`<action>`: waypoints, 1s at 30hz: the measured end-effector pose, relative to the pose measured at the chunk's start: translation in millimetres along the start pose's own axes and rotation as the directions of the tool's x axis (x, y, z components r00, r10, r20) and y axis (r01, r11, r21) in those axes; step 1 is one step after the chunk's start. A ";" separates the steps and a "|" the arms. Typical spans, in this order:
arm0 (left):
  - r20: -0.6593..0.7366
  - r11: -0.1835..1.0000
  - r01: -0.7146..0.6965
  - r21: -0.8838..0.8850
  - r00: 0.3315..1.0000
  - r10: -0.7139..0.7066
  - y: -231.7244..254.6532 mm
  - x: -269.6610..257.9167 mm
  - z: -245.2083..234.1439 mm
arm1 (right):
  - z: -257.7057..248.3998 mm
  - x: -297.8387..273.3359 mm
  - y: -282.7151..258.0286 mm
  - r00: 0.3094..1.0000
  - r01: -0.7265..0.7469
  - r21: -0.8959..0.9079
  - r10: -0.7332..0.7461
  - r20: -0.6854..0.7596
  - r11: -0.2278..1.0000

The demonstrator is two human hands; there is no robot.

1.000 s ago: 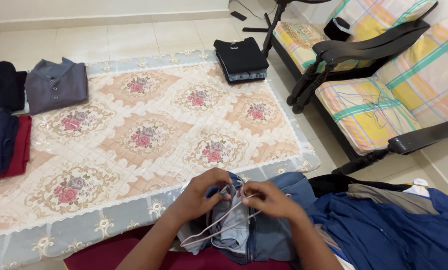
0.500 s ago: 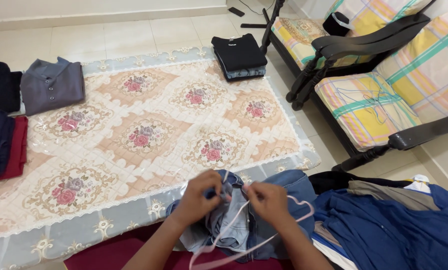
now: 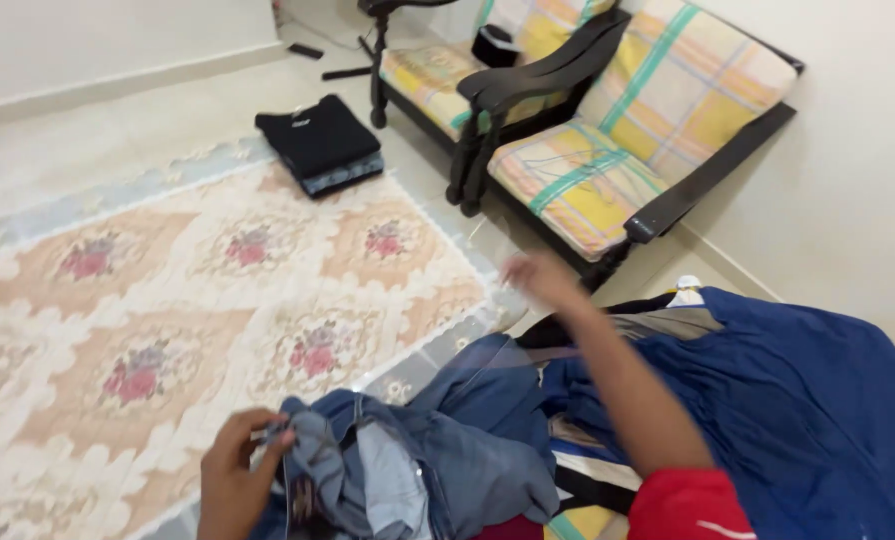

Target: Folding a polo shirt and a pair of blue jeans on a table.

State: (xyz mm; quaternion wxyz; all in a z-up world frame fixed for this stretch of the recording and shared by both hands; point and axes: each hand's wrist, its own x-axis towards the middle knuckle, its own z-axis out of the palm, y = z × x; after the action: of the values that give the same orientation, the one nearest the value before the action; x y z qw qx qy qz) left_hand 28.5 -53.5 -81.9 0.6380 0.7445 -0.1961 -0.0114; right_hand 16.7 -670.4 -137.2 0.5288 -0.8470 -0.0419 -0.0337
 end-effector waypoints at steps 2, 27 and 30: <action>0.002 0.996 0.009 -0.092 1.000 -0.009 -27.5 -8.0 5.8 | -108.3 43.2 29.3 0.919 -0.072 -0.749 -0.248 -0.307 0.658; -0.004 0.908 -0.290 0.304 0.952 0.306 227.7 42.4 -146.0 | 76.4 -120.6 -170.7 0.870 -0.339 -0.404 0.447 0.210 0.850; 0.013 0.792 -0.412 0.450 0.890 0.456 273.4 82.1 -165.2 | -44.2 -81.3 -226.6 0.897 -0.329 -0.296 0.394 0.198 0.897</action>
State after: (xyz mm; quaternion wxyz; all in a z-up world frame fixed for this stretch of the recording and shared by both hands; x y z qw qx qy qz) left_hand 72.5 47.8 228.8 0.4466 0.8038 -0.3282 0.2161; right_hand -88.9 -613.9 76.3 0.4028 -0.8979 0.0550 0.1691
